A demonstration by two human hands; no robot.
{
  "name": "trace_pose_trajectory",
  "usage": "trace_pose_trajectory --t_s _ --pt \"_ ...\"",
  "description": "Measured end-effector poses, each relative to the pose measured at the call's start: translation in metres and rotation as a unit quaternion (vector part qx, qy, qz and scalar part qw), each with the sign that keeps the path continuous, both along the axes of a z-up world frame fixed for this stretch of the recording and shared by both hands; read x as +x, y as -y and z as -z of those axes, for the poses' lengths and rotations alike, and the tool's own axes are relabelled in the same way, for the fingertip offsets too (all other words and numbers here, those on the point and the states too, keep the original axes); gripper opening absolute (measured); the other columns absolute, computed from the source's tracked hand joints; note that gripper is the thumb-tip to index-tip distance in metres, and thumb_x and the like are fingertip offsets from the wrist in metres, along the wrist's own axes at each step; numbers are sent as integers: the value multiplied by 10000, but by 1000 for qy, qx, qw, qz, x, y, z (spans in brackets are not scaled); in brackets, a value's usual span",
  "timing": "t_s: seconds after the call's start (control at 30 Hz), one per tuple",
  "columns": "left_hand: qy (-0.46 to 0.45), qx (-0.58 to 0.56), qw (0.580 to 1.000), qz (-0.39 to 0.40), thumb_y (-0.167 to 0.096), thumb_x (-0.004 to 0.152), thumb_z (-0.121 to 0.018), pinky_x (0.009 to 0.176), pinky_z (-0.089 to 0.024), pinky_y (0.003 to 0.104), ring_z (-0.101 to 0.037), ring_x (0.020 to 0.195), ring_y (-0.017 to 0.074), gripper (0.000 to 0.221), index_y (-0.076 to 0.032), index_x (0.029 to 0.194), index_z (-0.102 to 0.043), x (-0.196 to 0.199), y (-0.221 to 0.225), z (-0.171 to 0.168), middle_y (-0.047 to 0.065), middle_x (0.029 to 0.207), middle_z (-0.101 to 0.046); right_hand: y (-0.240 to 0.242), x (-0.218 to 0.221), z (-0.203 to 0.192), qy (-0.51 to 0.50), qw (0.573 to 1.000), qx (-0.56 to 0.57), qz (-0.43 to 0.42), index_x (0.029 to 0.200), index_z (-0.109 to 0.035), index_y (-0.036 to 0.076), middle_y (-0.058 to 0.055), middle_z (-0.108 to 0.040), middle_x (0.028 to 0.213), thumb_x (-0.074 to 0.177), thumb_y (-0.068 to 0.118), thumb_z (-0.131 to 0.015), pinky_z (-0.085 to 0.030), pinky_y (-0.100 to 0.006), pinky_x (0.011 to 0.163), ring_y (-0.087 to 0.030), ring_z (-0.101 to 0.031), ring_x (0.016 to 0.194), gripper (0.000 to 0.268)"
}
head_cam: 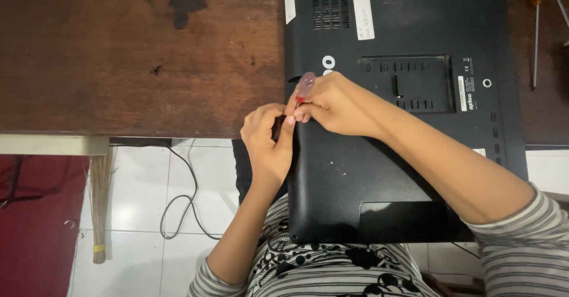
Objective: Using a screwdriver to remove screws from the back panel of an all-in-one computer for repair
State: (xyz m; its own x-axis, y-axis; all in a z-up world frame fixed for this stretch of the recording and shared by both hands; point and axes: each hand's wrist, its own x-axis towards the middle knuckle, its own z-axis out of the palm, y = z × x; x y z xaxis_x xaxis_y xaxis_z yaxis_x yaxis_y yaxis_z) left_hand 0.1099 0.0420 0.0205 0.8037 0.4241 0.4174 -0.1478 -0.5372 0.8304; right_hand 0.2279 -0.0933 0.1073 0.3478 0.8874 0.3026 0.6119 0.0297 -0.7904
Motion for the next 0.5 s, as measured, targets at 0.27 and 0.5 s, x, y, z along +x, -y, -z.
trace_pose_trajectory --t_s 0.27,0.5 --pt "-49 -45 998 -9 -219 941 -748 969 -416 377 -602 1083 222 82 -173 939 -680 -4 3 -13 -51 1015 -678 -2 -9 17 100 990 -12 102 840 -693 93 -50 -651 804 894 109 -780 -566 -365 662 -279 -699 747 104" --pt "-16 -53 998 -4 -270 935 -769 990 -438 381 -616 1086 232 123 -169 899 -708 -1 0 -3 -37 1009 -694 0 2 16 7 999 49 21 915 -738 37 -107 -713 899 956 78 -748 -594 -388 734 -306 -739 838 59"
